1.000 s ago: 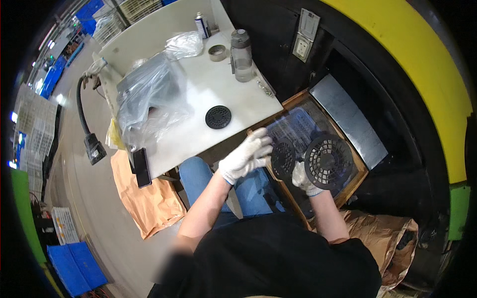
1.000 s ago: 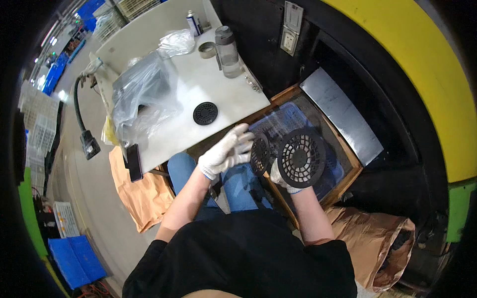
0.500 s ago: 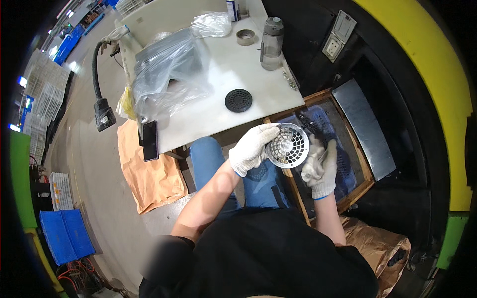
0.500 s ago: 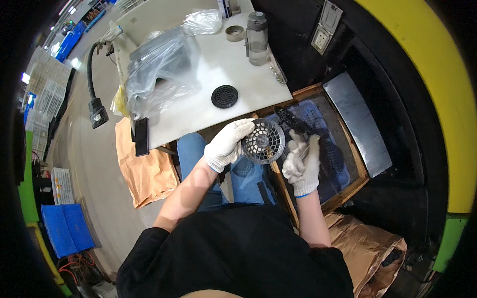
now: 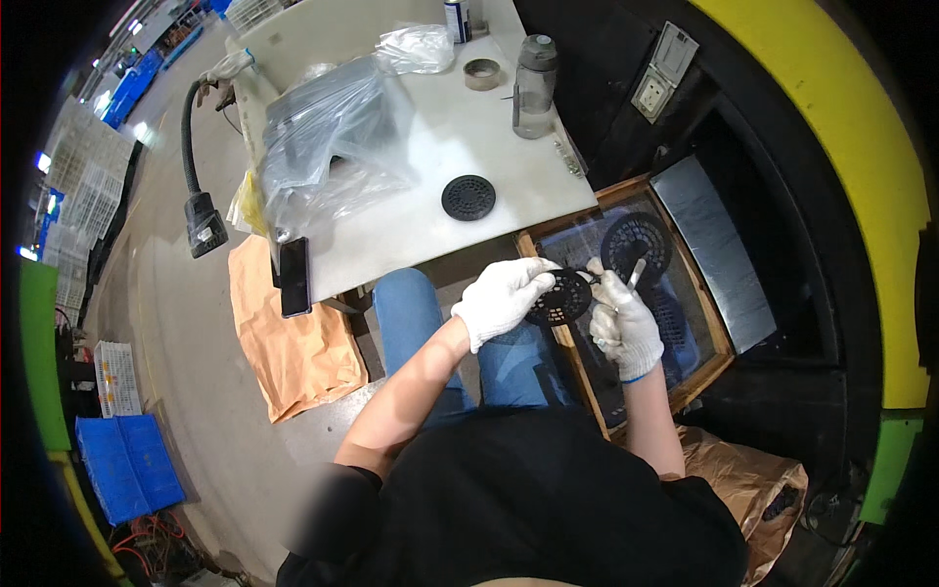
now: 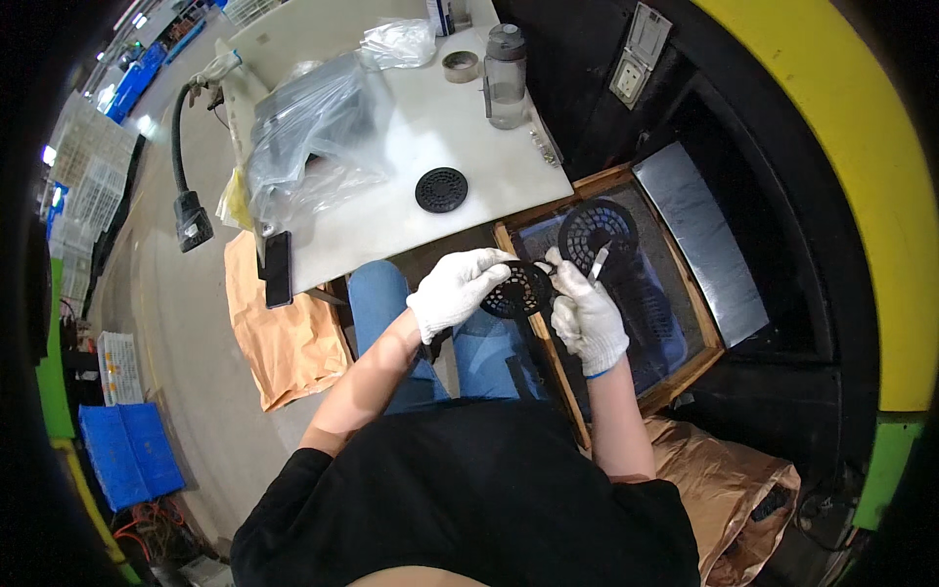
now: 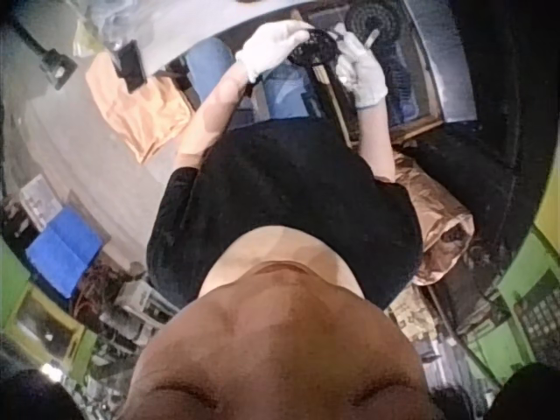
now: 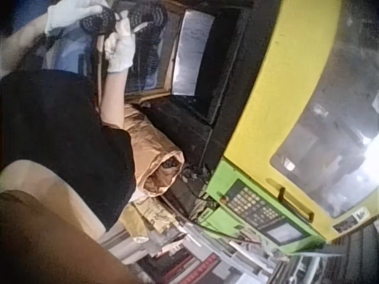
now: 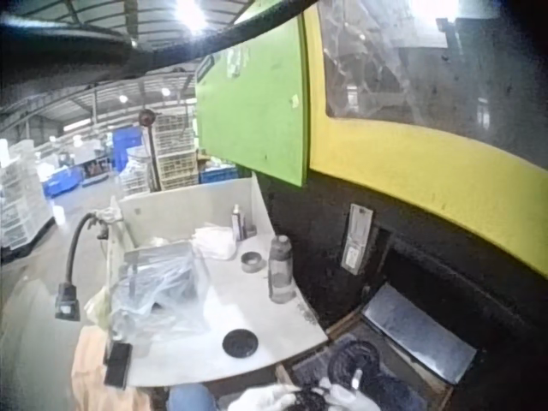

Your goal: The recorder inspects, trims, and cleans circular black plastic mesh parts in a manufacturing environment.

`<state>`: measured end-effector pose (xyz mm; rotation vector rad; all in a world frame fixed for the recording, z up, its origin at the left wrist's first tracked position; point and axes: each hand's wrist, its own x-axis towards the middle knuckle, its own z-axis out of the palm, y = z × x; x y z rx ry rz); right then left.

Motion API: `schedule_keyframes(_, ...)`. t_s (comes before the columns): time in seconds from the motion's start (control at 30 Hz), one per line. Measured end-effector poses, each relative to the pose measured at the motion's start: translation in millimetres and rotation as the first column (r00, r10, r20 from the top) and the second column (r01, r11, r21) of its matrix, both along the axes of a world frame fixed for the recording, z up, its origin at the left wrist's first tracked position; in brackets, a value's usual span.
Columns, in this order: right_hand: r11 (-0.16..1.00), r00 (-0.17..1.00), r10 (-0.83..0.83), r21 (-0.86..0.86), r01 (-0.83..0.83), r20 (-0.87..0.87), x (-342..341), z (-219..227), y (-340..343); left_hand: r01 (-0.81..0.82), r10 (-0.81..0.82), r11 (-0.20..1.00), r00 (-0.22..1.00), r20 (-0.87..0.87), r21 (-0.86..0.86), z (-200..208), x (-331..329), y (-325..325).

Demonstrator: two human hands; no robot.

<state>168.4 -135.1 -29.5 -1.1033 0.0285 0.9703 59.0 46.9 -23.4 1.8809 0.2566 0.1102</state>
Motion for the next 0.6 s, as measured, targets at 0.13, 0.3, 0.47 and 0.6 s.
schedule_keyframes(0.13,0.996,0.996,-0.08,0.02,0.081,-0.042,-3.5,-3.8,-0.1,0.056,-0.055,0.997,0.998,0.029,-0.052,-3.5,1.5,-4.7)
schedule_keyframes(0.3,0.912,0.777,0.156,0.391,0.123,-0.61,5.1,-5.3,-5.3,0.013,-0.023,0.966,0.999,-0.035,-0.258,-8.7,3.2,0.4)
schedule_keyframes(0.47,0.968,0.969,0.24,-0.062,-0.244,-0.065,3.3,0.3,-6.8,-0.052,0.088,0.823,0.995,0.037,-0.566,-10.9,1.3,20.4)
schedule_keyframes(0.6,0.854,0.882,0.401,-0.449,-0.263,0.248,2.1,18.6,-7.8,-0.013,0.134,0.783,0.98,0.148,-0.622,-9.0,2.2,33.1)
